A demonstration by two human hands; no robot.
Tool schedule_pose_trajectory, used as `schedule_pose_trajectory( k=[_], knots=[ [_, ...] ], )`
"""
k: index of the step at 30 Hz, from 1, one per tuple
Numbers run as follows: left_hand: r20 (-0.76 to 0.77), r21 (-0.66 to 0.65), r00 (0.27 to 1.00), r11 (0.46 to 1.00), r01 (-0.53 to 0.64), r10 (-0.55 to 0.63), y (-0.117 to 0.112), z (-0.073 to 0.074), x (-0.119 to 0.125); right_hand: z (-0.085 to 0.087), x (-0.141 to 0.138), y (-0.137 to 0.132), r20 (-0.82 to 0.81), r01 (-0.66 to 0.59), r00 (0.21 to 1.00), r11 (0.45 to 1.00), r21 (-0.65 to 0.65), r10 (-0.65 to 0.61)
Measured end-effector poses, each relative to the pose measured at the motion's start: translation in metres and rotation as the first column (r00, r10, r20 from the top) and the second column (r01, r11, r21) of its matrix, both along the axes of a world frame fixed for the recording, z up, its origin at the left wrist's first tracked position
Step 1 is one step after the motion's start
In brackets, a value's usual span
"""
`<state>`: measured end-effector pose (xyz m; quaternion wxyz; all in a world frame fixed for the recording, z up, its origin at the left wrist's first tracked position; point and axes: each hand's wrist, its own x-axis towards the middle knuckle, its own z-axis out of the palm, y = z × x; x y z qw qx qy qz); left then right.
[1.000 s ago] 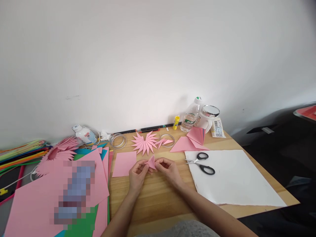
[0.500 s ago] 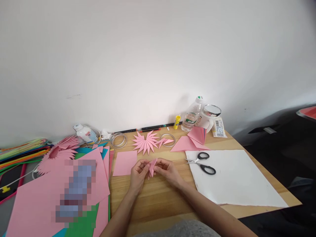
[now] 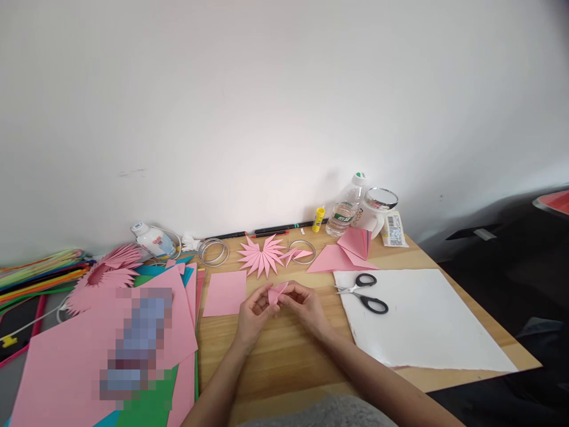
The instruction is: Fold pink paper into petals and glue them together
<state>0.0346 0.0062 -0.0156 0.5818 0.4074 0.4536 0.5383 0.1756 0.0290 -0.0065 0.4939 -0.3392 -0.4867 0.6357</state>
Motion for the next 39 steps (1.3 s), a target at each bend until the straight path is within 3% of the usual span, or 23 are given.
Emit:
schedule_pose_trajectory(
  k=[7,12,17,25,32,39],
  knots=[
    [-0.059,-0.026,0.998,1.0,-0.015,0.013,-0.002,-0.003,0.002,-0.005,0.001,-0.001,0.1,0.074,0.992,0.994,0.077,-0.082],
    [-0.021,-0.048,0.998,0.997,-0.06,0.059,-0.001,-0.004,0.001,-0.004,0.0,-0.003,0.136,0.094,0.984,0.98,0.175,-0.118],
    [-0.04,-0.069,0.999,0.997,-0.023,0.021,0.001,-0.002,-0.002,-0.002,0.0,-0.003,0.153,0.115,0.977,0.969,0.22,-0.15],
    [-0.086,-0.048,0.995,0.997,0.052,-0.056,0.003,0.007,-0.002,0.001,-0.001,-0.001,0.118,0.145,0.978,0.965,0.217,-0.173],
    [-0.035,-0.049,0.999,0.999,-0.024,0.022,0.002,0.002,-0.002,-0.003,-0.002,-0.002,0.119,0.103,0.985,0.978,0.18,-0.125],
    [-0.078,-0.048,0.996,0.997,-0.053,0.049,-0.001,0.005,0.0,-0.005,-0.001,-0.005,0.109,0.088,0.988,0.983,0.163,-0.106]
  ],
)
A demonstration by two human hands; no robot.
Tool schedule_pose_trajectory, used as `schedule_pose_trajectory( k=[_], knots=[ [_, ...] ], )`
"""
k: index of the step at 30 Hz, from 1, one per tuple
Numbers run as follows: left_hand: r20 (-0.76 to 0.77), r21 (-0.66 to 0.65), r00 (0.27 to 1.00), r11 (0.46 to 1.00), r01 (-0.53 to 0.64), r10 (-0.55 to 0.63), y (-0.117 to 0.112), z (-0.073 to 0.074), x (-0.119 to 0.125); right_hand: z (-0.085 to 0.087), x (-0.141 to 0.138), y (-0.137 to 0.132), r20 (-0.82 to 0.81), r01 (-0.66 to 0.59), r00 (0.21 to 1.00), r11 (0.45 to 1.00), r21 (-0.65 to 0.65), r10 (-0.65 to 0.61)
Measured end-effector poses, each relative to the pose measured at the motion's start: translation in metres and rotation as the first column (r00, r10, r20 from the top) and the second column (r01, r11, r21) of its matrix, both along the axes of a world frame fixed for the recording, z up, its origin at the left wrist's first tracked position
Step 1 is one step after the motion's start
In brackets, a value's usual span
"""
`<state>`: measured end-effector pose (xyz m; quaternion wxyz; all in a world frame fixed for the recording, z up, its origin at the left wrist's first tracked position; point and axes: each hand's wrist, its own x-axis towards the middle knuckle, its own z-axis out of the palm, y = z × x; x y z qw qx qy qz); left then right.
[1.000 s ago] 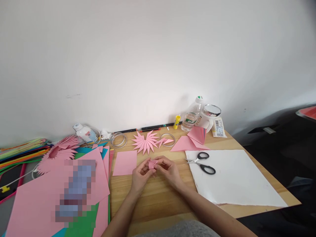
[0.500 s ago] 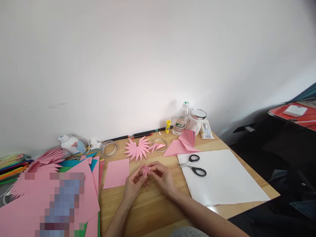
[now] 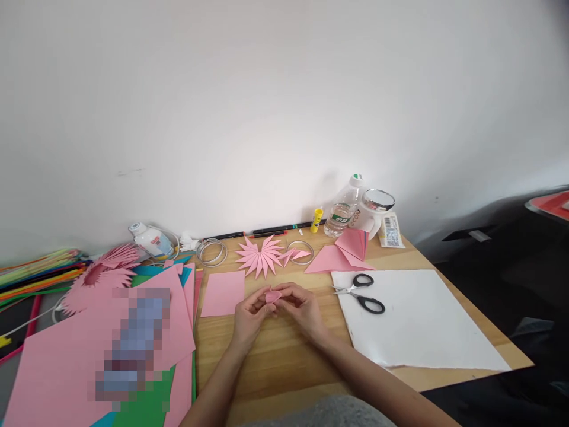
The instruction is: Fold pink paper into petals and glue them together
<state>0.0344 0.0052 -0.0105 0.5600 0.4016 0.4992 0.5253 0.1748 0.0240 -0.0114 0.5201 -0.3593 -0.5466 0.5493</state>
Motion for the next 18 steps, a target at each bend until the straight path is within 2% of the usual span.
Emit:
schedule_pose_trajectory(
  k=[5,11,18],
  knots=[
    [-0.037,0.01,0.999,1.0,-0.004,0.005,-0.0012,-0.0016,0.0016,-0.0014,0.001,-0.0011,0.072,0.026,0.997,1.0,-0.002,-0.026],
    [-0.184,0.162,0.981,0.986,-0.031,0.061,-0.0007,-0.0026,0.0015,-0.0006,-0.0004,-0.0019,0.141,0.051,0.989,0.998,-0.026,-0.047],
    [-0.168,0.134,0.98,0.987,-0.083,0.105,0.0,-0.0041,0.0002,0.0041,-0.0023,-0.0025,0.087,-0.005,0.996,0.996,-0.084,0.012]
  ],
)
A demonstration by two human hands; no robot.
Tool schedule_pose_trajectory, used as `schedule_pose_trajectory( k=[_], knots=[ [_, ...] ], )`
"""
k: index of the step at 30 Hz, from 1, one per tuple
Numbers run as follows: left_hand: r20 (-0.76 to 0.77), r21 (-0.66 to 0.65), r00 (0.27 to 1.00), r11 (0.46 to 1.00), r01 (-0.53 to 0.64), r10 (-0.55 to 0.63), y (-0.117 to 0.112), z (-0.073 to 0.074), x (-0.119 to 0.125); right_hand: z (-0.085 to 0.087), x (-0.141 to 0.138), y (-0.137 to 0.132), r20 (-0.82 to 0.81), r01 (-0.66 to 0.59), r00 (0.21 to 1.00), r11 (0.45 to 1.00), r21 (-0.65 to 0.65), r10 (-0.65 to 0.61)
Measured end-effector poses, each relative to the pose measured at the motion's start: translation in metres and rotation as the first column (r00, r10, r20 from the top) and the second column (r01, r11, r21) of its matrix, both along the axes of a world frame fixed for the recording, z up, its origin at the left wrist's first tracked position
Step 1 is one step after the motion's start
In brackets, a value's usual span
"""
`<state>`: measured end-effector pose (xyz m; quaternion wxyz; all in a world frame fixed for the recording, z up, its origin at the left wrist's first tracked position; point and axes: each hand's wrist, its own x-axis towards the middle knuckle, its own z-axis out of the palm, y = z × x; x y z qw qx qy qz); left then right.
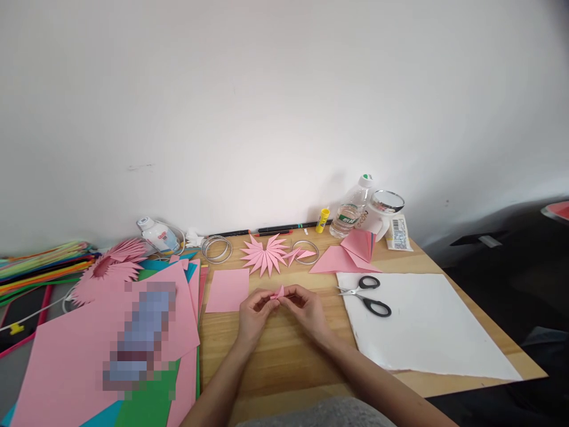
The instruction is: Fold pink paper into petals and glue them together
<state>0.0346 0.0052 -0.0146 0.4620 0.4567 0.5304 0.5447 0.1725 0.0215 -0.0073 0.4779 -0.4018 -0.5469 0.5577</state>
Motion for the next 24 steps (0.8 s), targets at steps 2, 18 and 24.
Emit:
schedule_pose_trajectory(
  k=[2,18,24],
  knots=[
    [0.036,-0.022,0.999,1.0,-0.006,0.007,-0.0002,0.0009,0.0007,0.0015,-0.0001,0.0003,-0.045,-0.036,0.998,0.999,-0.022,0.035],
    [-0.032,0.016,0.999,1.0,-0.009,0.01,-0.0005,0.0036,0.0011,-0.0016,0.0001,0.0041,-0.182,-0.066,0.982,0.994,-0.083,0.05],
    [0.018,0.003,1.0,1.0,0.011,-0.011,-0.0019,0.0025,0.0036,0.0013,0.0029,0.0064,-0.168,-0.022,0.986,0.998,-0.063,0.011]
  ],
)
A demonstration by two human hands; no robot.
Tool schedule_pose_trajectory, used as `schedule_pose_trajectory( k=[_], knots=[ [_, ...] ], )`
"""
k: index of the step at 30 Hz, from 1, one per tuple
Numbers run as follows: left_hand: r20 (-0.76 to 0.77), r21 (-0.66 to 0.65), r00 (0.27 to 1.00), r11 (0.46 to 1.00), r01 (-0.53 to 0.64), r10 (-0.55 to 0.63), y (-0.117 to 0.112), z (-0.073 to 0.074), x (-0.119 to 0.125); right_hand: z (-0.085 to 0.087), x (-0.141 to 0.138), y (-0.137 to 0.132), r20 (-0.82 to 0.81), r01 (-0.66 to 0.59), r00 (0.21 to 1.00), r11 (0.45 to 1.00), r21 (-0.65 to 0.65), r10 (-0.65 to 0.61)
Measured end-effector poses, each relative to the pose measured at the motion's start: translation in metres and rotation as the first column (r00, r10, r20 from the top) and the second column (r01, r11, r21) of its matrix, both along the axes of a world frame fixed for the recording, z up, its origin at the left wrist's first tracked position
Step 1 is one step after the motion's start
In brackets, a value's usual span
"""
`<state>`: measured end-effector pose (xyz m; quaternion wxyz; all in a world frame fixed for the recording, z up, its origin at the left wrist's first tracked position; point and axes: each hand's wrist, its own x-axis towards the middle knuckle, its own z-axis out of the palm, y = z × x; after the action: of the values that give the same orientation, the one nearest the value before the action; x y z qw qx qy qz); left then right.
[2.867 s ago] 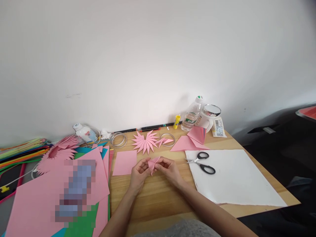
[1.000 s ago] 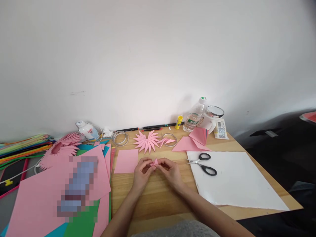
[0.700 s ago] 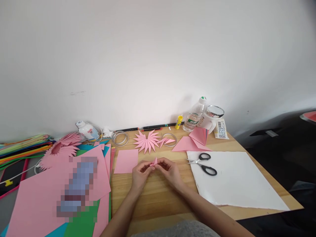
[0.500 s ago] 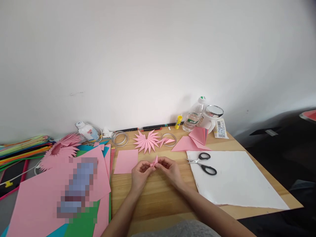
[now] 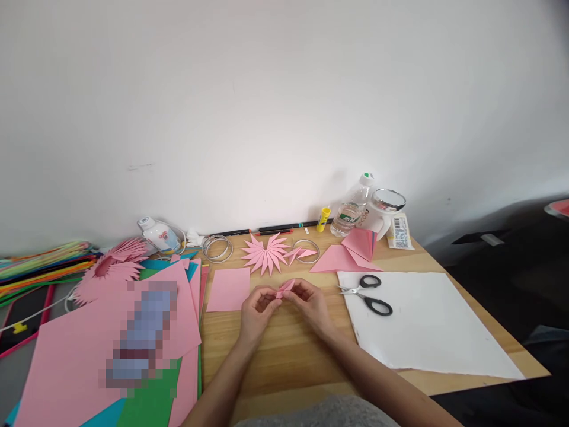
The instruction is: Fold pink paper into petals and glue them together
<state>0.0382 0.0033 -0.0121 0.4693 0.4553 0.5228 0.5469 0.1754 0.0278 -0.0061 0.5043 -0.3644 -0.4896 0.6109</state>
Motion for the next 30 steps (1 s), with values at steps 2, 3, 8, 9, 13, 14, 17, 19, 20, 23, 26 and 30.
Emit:
schedule_pose_trajectory(
  k=[2,3,8,9,13,14,17,19,20,23,26,30],
  knots=[
    [0.023,-0.018,1.0,1.0,0.013,-0.012,0.0003,0.0005,0.0008,-0.001,0.0005,0.0002,0.002,0.0,1.0,1.0,0.001,0.0],
    [0.035,-0.023,0.999,1.0,0.018,-0.017,0.0004,0.0008,0.0012,-0.0016,0.0003,0.0001,0.002,-0.002,1.0,1.0,0.003,0.002],
    [0.035,-0.046,0.999,0.998,0.032,-0.03,0.0003,0.0012,0.0016,-0.0033,-0.0021,-0.0016,0.019,-0.004,1.0,1.0,0.015,0.004],
    [0.023,-0.054,0.999,0.998,0.037,-0.036,0.0001,0.001,0.0014,-0.0035,-0.0022,-0.0018,0.031,0.005,1.0,1.0,0.016,-0.006],
    [0.027,-0.045,0.997,0.996,0.074,-0.073,-0.0007,0.0,0.0003,-0.0046,-0.0007,-0.0009,0.082,0.075,0.994,0.997,-0.019,-0.073],
    [0.048,-0.041,0.996,0.996,0.083,-0.081,-0.0008,-0.0002,0.0001,-0.005,0.0,-0.0003,0.087,0.092,0.992,0.995,-0.037,-0.089],
    [0.098,-0.043,0.991,0.994,0.097,-0.092,-0.0012,0.0001,0.0,-0.0067,0.0013,0.0014,0.08,0.127,0.99,0.988,-0.09,-0.12],
    [0.098,-0.057,0.99,0.993,0.103,-0.097,-0.0016,0.0007,0.0003,-0.0078,0.0015,0.0021,0.078,0.141,0.988,0.984,-0.11,-0.133],
    [0.094,-0.064,0.991,0.992,0.106,-0.1,-0.0018,0.0008,0.0006,-0.0084,0.0015,0.0022,0.081,0.145,0.987,0.983,-0.113,-0.137],
    [0.068,-0.068,0.992,0.992,0.111,-0.106,-0.0026,0.0002,0.0018,-0.0095,0.0011,0.002,0.093,0.15,0.986,0.983,-0.109,-0.14],
    [0.032,-0.051,0.994,0.993,0.103,-0.102,-0.003,-0.0006,0.0023,-0.0093,0.0009,0.0018,0.088,0.141,0.987,0.984,-0.11,-0.132],
    [0.008,-0.024,0.997,0.997,0.071,-0.071,-0.0024,-0.0003,-0.0003,-0.0084,0.0014,0.0026,0.038,0.072,0.997,0.994,-0.086,-0.069]
  ],
)
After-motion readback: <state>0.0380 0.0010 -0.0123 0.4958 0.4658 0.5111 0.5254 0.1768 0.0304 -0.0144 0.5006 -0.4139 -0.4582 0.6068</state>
